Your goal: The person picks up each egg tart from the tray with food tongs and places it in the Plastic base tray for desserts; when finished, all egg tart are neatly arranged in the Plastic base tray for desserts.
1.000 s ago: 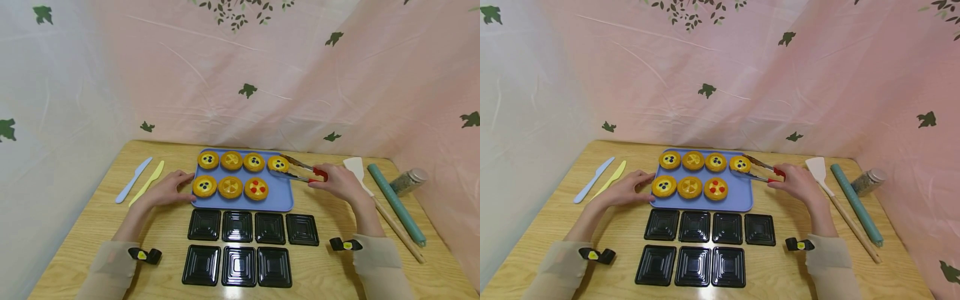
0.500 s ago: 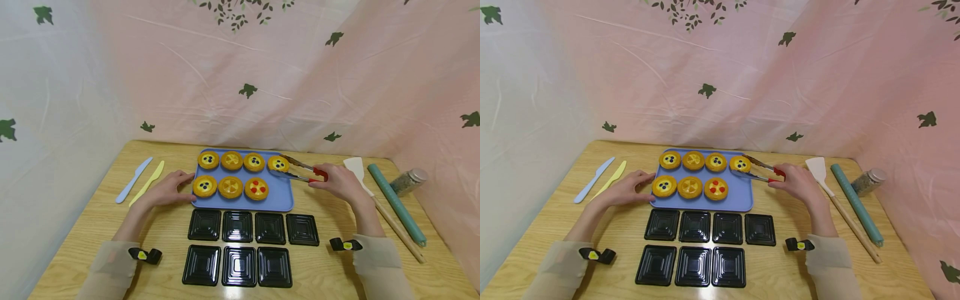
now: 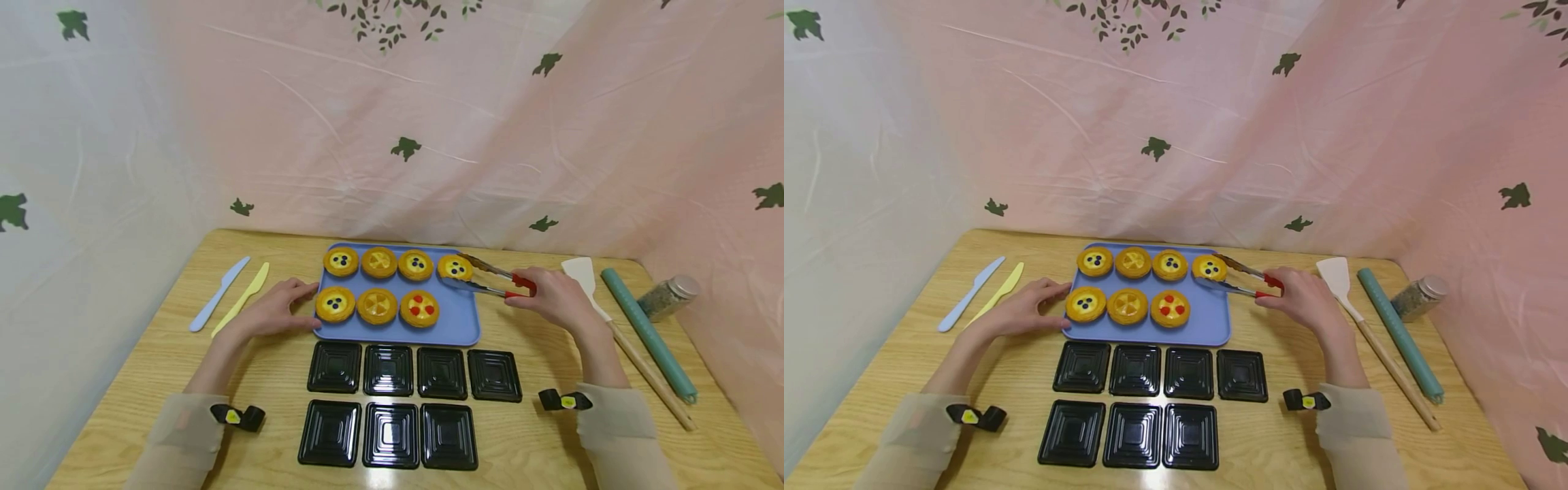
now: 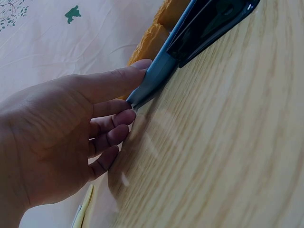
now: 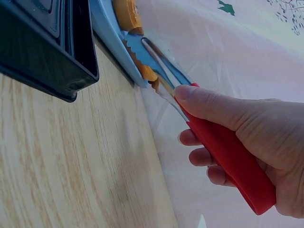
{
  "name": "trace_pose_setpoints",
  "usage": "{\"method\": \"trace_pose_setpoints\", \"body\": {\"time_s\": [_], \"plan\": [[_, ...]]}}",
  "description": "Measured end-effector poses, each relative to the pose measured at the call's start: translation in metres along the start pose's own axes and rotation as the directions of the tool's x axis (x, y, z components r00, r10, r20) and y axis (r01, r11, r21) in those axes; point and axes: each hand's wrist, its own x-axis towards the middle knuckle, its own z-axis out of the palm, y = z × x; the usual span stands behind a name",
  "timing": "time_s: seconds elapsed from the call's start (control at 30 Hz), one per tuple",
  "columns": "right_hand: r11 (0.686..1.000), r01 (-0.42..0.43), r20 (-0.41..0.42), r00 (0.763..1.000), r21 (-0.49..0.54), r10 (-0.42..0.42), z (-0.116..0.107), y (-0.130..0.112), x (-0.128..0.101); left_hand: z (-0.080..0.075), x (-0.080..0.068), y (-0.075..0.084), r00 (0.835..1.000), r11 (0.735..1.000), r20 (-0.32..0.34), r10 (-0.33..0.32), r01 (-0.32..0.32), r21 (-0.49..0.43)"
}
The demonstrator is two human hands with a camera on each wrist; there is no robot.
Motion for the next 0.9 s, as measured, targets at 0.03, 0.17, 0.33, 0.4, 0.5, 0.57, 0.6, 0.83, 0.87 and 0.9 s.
{"method": "trace_pose_setpoints", "body": {"time_s": [0.03, 0.17, 0.33, 0.4, 0.5, 0.57, 0.6, 0.83, 0.87, 0.9], "plan": [[1.000, 0.001, -0.001, 1.000, -0.001, -0.001, 0.0001, 0.0001, -0.0001, 0.0001, 0.0001, 0.0000, 1.000, 1.000, 0.000, 0.000, 0.000, 0.000], [1.000, 0.003, -0.005, 1.000, 0.000, -0.003, 0.0005, 0.0003, -0.0003, 0.0006, 0.0004, 0.0000, 1.000, 1.000, -0.001, 0.000, 0.000, 0.001], [1.000, 0.004, -0.007, 1.000, 0.001, -0.004, 0.0007, 0.0005, -0.0007, 0.0003, 0.0004, -0.0003, 1.000, 1.000, 0.001, -0.001, 0.001, -0.001], [1.000, 0.004, -0.008, 1.000, 0.000, -0.004, 0.0008, 0.0004, -0.0008, 0.0001, 0.0003, -0.0006, 1.000, 1.000, 0.002, -0.005, 0.005, -0.003], [1.000, 0.005, -0.010, 1.000, -0.002, -0.005, 0.0007, 0.0002, -0.0010, 0.0007, 0.0005, -0.0011, 1.000, 1.000, 0.002, -0.003, 0.003, -0.001], [1.000, 0.004, -0.010, 1.000, -0.003, -0.004, 0.0007, 0.0003, -0.0010, 0.0009, 0.0007, -0.0013, 1.000, 1.000, 0.003, -0.003, 0.003, -0.002], [1.000, 0.005, -0.012, 1.000, -0.004, -0.005, 0.0007, 0.0003, -0.0009, 0.0012, 0.0007, -0.0016, 1.000, 1.000, 0.003, -0.002, 0.002, -0.001], [1.000, 0.010, -0.026, 1.000, -0.010, -0.010, 0.0015, 0.0016, -0.0004, 0.0005, 0.0009, -0.0018, 1.000, 1.000, 0.002, -0.005, 0.005, -0.006], [1.000, 0.011, -0.027, 1.000, -0.011, -0.011, 0.0017, 0.0018, -0.0003, 0.0006, 0.0009, -0.0019, 1.000, 1.000, 0.002, -0.004, 0.004, -0.006], [1.000, 0.011, -0.028, 1.000, -0.011, -0.011, 0.0018, 0.0019, -0.0004, 0.0006, 0.0009, -0.0021, 1.000, 1.000, 0.003, -0.003, 0.003, -0.006]]}}
